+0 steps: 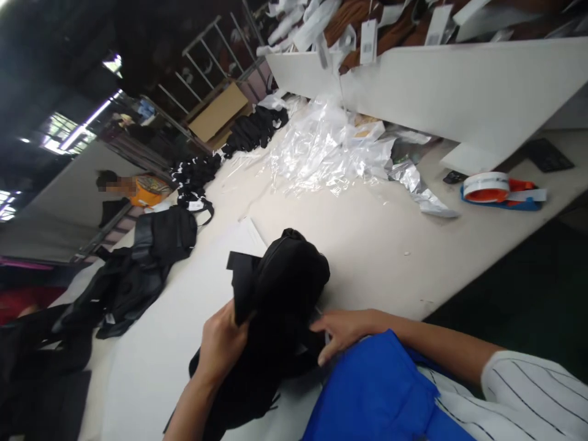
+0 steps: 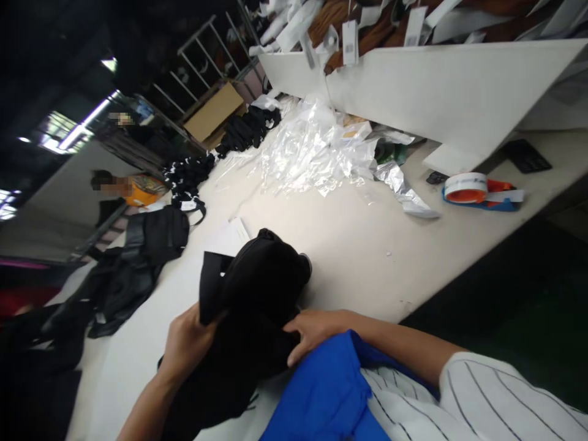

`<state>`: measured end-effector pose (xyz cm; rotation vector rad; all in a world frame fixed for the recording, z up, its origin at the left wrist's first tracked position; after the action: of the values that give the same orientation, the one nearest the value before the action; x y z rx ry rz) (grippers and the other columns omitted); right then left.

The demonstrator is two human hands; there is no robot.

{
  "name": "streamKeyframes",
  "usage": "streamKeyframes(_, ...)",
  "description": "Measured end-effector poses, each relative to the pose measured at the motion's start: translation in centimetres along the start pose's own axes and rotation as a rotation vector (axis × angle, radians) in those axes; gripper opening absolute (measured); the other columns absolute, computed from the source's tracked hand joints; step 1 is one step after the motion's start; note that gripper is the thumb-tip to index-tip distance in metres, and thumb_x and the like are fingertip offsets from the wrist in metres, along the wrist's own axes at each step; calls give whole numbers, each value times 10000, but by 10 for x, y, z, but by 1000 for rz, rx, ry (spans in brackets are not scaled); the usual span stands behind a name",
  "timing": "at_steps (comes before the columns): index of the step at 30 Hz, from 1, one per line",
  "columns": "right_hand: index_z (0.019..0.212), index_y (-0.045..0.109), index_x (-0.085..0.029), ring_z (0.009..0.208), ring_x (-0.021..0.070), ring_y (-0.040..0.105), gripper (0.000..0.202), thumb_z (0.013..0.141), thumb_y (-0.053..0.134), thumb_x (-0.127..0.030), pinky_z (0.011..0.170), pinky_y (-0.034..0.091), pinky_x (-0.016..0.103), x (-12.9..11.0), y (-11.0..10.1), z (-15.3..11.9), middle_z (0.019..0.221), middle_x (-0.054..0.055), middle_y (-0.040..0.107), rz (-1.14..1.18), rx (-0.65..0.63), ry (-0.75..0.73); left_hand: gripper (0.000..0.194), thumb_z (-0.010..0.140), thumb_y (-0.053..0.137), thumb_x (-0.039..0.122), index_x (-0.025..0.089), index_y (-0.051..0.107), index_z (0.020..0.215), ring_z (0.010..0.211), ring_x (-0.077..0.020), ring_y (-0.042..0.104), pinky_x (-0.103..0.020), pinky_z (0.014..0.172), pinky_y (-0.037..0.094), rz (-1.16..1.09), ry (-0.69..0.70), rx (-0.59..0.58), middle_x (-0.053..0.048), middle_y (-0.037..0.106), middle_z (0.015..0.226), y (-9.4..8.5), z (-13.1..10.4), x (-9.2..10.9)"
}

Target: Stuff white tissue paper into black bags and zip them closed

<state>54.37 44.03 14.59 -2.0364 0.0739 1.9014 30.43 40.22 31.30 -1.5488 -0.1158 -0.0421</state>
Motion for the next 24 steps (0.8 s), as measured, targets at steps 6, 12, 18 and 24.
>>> streamKeyframes(6, 1141, 719, -147, 892, 272, 666, 475, 809, 619, -470, 813, 506, 354, 109, -54, -70, 1024, 122, 732, -20, 231, 322, 335, 700, 714, 505, 206, 664, 843, 827, -280, 700, -429, 799, 593, -101, -500, 390, -18, 714, 790, -31, -111, -65)
streamKeyframes(12, 1083, 726, -166, 864, 266, 674, 460, 802, 632, -518, 837, 528, 401, 111, -80, -57, 926, 90, 740, 376, 537, 252, 264, 709, 686, 451, 231, 656, 854, 835, -327, 696, -560, 857, 578, -21, -581, 391, -30, 709, 770, -31, -161, -47)
streamKeyframes(18, 1187, 677, -170, 1124, 271, 595, 553, 811, 666, -577, 1046, 439, 448, 60, -86, -2, 1183, 88, 678, 493, 564, 11, 194, 818, 613, 261, 261, 656, 1008, 937, -266, 695, -501, 937, 572, -44, -239, 295, -15, 724, 988, -34, -157, -13)
streamKeyframes(24, 1193, 679, -164, 1184, 267, 574, 543, 880, 601, -601, 1105, 388, 450, 54, -76, -12, 1196, 100, 678, 719, 330, -16, 442, 809, 588, 106, 250, 603, 1227, 984, -272, 680, -458, 850, 575, -21, 266, 248, -69, 698, 1105, -37, -139, 13)
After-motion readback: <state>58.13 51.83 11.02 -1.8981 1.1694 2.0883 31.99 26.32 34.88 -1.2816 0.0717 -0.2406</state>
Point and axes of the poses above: each hand's wrist, its own z-axis towards the middle knuckle, its own y-axis out of the palm, x = y × z, the point moved 1 cm from there along z, towards the middle knuckle
